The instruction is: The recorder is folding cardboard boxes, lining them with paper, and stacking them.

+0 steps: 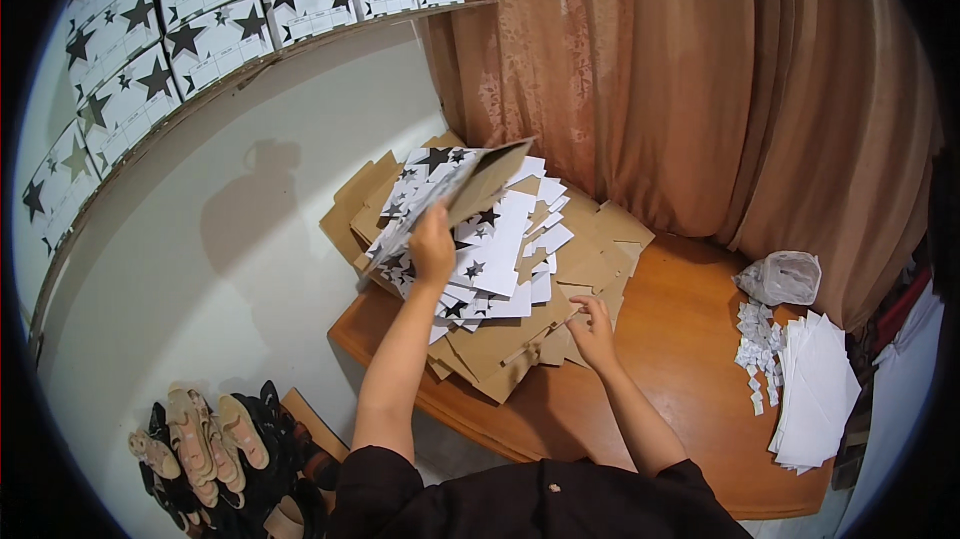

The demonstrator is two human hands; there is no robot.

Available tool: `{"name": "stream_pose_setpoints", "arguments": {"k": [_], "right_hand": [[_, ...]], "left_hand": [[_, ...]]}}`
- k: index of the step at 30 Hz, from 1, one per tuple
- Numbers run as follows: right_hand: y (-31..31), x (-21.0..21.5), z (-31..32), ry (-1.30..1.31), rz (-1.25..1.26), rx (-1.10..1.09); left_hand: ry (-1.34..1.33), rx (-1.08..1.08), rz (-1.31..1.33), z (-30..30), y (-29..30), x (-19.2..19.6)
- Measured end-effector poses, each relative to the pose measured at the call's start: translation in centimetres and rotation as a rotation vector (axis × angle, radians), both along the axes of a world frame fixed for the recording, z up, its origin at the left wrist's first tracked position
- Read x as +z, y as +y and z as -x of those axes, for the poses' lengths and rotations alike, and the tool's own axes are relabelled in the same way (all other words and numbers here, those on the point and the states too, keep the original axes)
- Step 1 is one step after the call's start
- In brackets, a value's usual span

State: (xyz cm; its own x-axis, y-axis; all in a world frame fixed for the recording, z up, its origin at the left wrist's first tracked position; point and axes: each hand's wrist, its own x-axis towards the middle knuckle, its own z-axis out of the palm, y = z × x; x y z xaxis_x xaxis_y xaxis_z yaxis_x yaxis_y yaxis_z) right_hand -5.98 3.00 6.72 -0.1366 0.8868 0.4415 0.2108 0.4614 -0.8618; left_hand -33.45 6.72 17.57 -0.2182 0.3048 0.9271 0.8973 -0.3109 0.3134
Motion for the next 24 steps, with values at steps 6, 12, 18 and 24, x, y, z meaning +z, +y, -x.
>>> {"name": "stream_pose_setpoints", "arguments": {"k": [6,12,18,24], "right_hand": [[0.1,1.0,-4.1,0.178,0.007,-0.166],[-1.7,3.5,-13.4,0.580,-0.122,-0.381],[-7.8,2.2,-24.3,0.867,-0.239,-0.311],[-14.5,6.0,-25.5,0.428,0.016,-0.374]], "left_hand": [[-0.288,0.016,-0.201,-1.3,-6.4,9.2],[-0.529,-0.402,-0.300,-8.0,-10.3,9.1],[-0.627,-0.790,-0.085,-13.5,-9.8,4.7],[-0.771,-1.098,0.460,-19.8,-4.0,3.3]]}}
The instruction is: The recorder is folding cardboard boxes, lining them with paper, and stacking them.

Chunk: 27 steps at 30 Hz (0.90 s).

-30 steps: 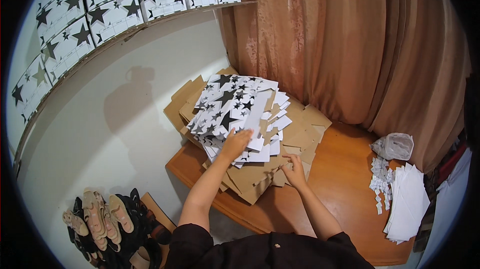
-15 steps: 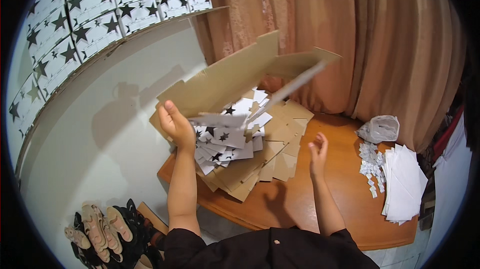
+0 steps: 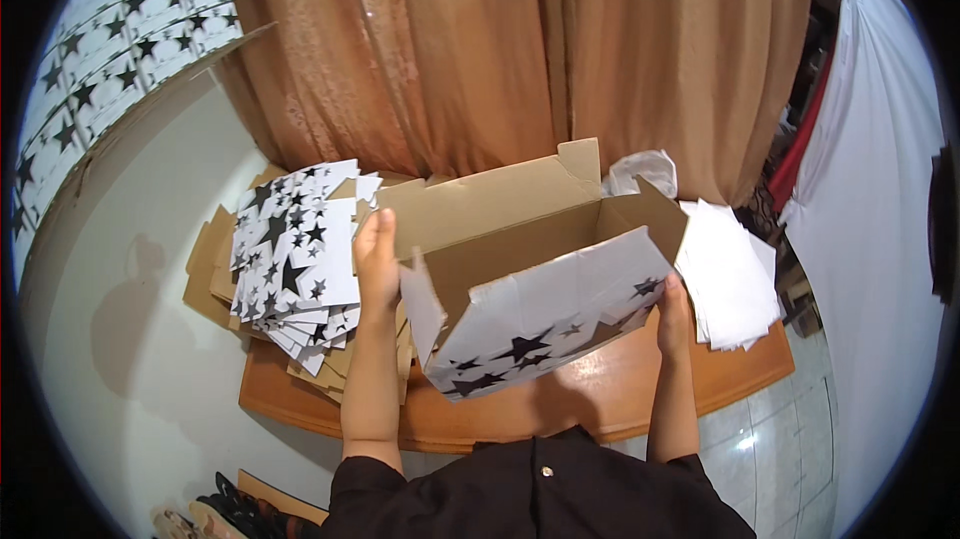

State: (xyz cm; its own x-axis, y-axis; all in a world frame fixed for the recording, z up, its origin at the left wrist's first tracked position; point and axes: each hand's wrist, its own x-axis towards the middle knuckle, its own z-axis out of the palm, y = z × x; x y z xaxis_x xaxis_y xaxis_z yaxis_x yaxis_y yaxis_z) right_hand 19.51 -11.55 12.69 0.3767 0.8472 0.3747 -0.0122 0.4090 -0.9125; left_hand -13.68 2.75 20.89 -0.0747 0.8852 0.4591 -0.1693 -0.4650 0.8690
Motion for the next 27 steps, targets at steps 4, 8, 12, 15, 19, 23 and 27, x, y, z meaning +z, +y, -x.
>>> {"name": "stream_pose_setpoints", "arguments": {"k": [4,8,12,15,19,23,27], "right_hand": [[0.7,-3.3,-0.8,0.175,0.101,-0.148],[-0.3,-8.8,-1.2,0.206,0.160,-0.130],[-3.4,-12.0,0.5,0.686,-0.087,-0.007],[-4.8,-14.0,-0.2,1.145,-0.140,0.636],[-1.9,-15.3,0.1,0.477,0.671,0.204],[0.6,-14.2,-0.7,0.487,0.702,0.085],[2.0,-16.5,-1.3,0.921,0.446,0.122]], "left_hand": [[0.029,-0.201,0.076,-3.7,3.6,-5.1],[0.108,-0.200,0.248,-5.3,5.5,-12.6],[-0.121,-0.241,0.335,-6.0,3.8,-15.6],[-0.125,-0.352,0.310,-4.4,3.9,-17.1],[-0.105,-0.408,0.285,-3.8,4.8,-16.9],[-0.129,-0.346,0.272,-3.7,5.9,-18.4],[-0.230,-0.227,0.417,-5.0,4.8,-18.6]]}}
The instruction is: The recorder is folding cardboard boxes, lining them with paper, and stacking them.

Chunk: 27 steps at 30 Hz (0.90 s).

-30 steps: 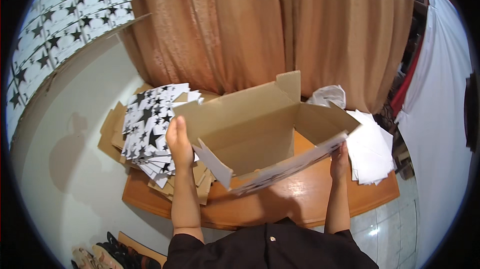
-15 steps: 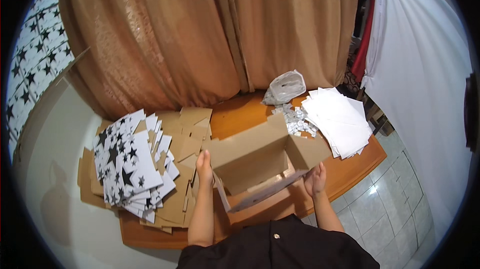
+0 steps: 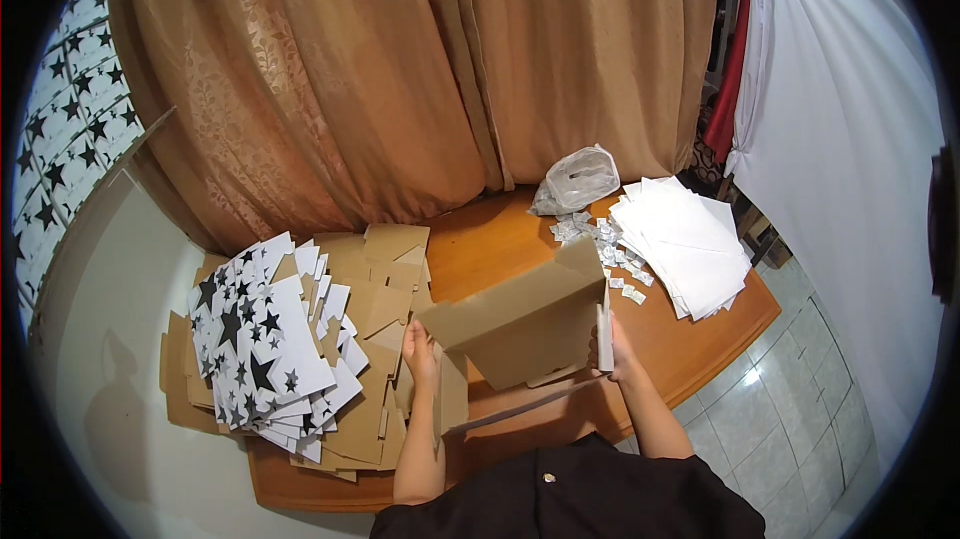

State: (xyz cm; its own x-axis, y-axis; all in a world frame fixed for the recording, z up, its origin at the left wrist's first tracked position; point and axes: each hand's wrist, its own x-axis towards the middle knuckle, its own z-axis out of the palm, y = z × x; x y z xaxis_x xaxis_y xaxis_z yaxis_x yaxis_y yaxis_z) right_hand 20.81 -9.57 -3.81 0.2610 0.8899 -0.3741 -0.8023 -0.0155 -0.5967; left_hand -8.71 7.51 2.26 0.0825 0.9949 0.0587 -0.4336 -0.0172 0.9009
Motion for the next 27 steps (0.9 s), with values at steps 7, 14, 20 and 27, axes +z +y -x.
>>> {"name": "stream_pose_setpoints", "arguments": {"k": [7,14,20,27], "right_hand": [[0.6,3.8,2.2,0.124,-0.023,-0.202],[-1.9,3.0,1.8,0.018,-0.027,0.084],[-4.1,7.9,3.8,-0.976,-0.004,0.035],[-4.8,3.4,0.0,-0.120,-0.145,0.316]], "left_hand": [[-0.169,-0.256,0.479,1.3,0.6,-3.8],[-0.308,-0.869,0.555,4.2,0.5,-4.7],[0.047,-0.776,0.405,3.8,-1.8,-1.7],[0.073,-0.246,-0.016,3.4,-1.0,-4.0]]}}
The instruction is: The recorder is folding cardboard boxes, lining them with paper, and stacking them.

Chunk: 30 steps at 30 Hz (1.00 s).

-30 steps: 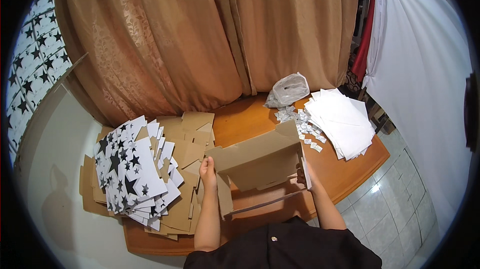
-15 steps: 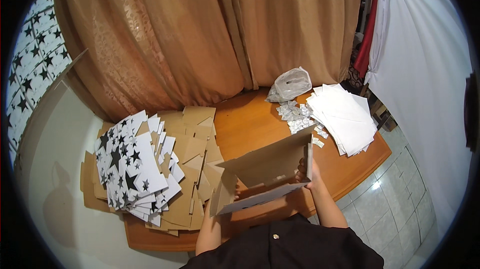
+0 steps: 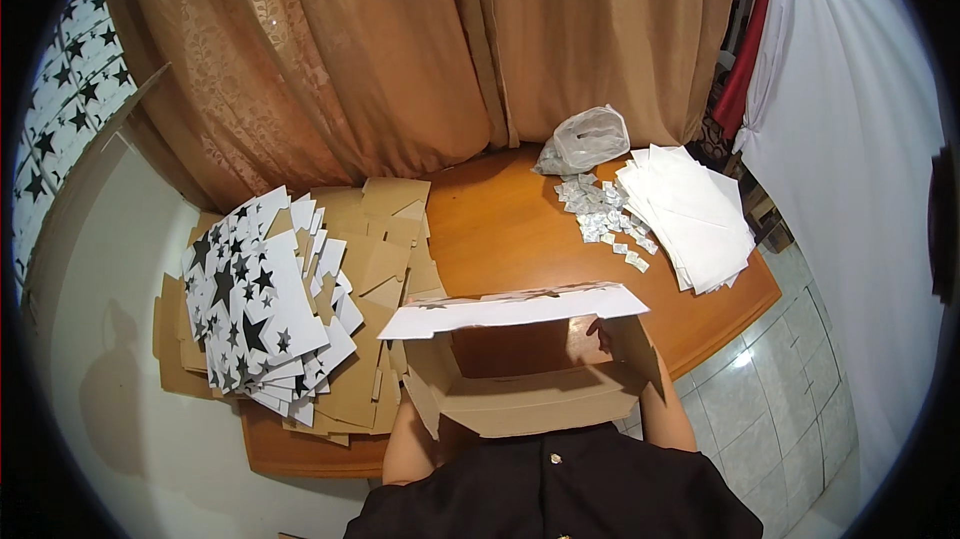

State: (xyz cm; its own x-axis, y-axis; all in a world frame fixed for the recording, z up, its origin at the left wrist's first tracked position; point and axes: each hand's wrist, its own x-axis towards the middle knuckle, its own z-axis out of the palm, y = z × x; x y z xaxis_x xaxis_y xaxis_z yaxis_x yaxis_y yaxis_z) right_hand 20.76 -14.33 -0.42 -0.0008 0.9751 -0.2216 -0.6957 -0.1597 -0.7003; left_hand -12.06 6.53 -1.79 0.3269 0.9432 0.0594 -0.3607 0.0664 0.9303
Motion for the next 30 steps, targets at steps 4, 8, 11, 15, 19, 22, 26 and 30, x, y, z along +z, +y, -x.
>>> {"name": "stream_pose_setpoints", "arguments": {"k": [4,8,11,15,19,22,26,30], "right_hand": [[-0.5,1.7,2.6,-0.057,0.038,-0.237],[-0.5,2.9,4.7,-0.116,0.070,-0.435],[-0.9,1.0,3.0,-1.378,-0.111,-0.308],[-0.7,-2.1,2.0,-0.765,-0.060,-0.484],[-0.7,-11.8,-1.7,-0.377,0.079,-0.526],[0.4,-14.6,-1.1,-0.817,0.153,-0.518],[-0.1,-8.9,1.1,-1.455,0.546,-0.413],[-1.3,-17.2,-3.4,-1.028,0.411,-0.564]], "left_hand": [[0.271,0.433,-0.222,-2.7,-0.3,0.3],[0.212,0.487,-0.145,-0.9,2.1,-6.5],[0.209,0.345,-0.041,-0.6,2.2,-8.0],[0.205,0.161,0.101,0.1,1.8,-9.6],[0.188,-0.030,0.234,-0.2,1.5,-11.6],[0.483,0.109,0.159,0.8,0.7,-14.6],[0.917,0.272,0.059,-0.7,-1.8,-13.8],[0.958,0.265,0.025,-2.6,-3.2,-6.5]]}}
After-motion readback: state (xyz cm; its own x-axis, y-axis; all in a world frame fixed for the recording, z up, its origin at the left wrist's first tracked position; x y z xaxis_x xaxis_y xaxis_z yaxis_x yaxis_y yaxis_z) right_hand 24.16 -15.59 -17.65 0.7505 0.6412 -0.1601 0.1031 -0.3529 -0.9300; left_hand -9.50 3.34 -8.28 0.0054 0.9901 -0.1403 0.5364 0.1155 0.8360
